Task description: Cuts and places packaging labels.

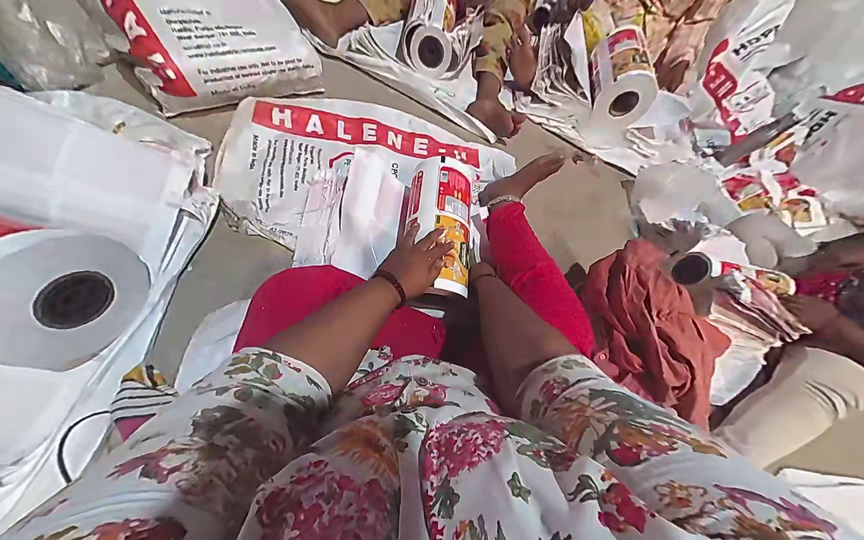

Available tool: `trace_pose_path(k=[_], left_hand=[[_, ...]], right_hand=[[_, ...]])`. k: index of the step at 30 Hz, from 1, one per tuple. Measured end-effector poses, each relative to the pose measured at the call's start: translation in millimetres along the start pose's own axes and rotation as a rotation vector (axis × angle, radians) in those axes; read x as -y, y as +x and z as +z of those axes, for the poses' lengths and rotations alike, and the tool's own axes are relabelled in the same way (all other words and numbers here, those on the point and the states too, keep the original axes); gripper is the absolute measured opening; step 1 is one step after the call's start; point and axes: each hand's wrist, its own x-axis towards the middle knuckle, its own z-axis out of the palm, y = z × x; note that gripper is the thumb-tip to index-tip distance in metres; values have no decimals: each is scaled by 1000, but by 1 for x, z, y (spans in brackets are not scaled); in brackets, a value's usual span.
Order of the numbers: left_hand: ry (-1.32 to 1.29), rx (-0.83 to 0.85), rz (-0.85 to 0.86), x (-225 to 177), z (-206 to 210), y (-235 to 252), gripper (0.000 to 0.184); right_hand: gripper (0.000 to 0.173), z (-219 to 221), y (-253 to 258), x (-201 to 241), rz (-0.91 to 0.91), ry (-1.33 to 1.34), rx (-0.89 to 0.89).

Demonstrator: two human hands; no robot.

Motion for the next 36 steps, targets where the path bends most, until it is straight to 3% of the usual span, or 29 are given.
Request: trace_pose_path(k=[4,8,12,15,18,21,23,26,30,36], left_hand=[[-111,-53,-79,7,-2,8,42],[-94,-10,-281,-13,-23,15,59],[-40,-61,-323,-35,-25,22,61],[-7,100,-393,-43,-36,36,64],[9,234,-445,-48,-47,52,65],[-21,164,-430,-50,-42,52,66],[-33,147,-453,-53,-43,54,76],[18,255,-486,-54,-50,61,87],[48,247,-495,-50,-50,64,74],[69,255,-491,-59,-51,65,71]], right_hand=[[32,13,74,-31,-93,616,-453],[39,-30,46,-82,-247,1123,-592],[39,-6,28,-104,-447,1561,-484],[27,17,33,-85,-485,1872,-264],[27,11,47,-69,-465,1837,-224],[25,4,52,-61,-517,1713,-275],[27,6,64,-57,-530,1702,-249],[30,17,75,-58,-476,1654,-205],[28,17,75,-64,-449,1681,-216],[29,18,77,-67,-380,1686,-251]])
